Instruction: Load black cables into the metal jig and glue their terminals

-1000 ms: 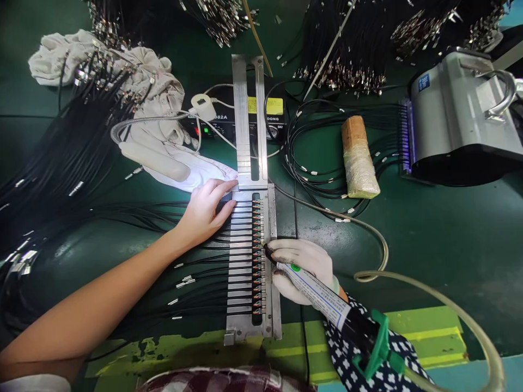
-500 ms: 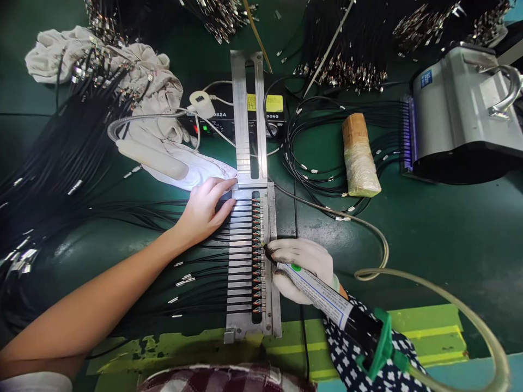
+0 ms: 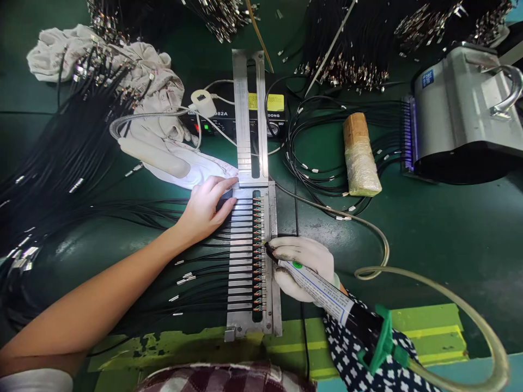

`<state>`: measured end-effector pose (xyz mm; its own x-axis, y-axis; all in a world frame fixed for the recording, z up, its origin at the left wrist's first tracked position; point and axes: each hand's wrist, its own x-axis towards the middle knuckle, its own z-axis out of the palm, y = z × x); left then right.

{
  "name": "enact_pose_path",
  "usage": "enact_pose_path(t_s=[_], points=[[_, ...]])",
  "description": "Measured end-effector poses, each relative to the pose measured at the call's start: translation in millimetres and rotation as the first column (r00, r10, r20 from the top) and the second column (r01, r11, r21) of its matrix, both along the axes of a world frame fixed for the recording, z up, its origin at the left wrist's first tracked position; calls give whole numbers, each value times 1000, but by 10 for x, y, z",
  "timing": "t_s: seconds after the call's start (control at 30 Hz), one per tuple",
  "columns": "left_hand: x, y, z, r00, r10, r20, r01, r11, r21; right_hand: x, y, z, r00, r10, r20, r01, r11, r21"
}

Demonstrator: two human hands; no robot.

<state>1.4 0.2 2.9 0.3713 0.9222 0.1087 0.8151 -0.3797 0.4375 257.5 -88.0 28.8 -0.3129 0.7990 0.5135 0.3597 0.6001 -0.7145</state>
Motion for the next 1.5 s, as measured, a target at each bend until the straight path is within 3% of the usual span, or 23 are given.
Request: enact_pose_path(t_s=[0.6,0.97,1.5], points=[[0,2,-1,1000,-2,5,2,1000,-2,-2,-1,-42,999,-19,-28,18,1000,-20],[4,-2,-1,1000,-2,7,2,1000,5,29,-151,20,1000,-7,10,7,998,-61],[1,0,1,1000,-3,8,3,1000,-4,12,-119,-29,1000,12,-7,-12,999,-33]])
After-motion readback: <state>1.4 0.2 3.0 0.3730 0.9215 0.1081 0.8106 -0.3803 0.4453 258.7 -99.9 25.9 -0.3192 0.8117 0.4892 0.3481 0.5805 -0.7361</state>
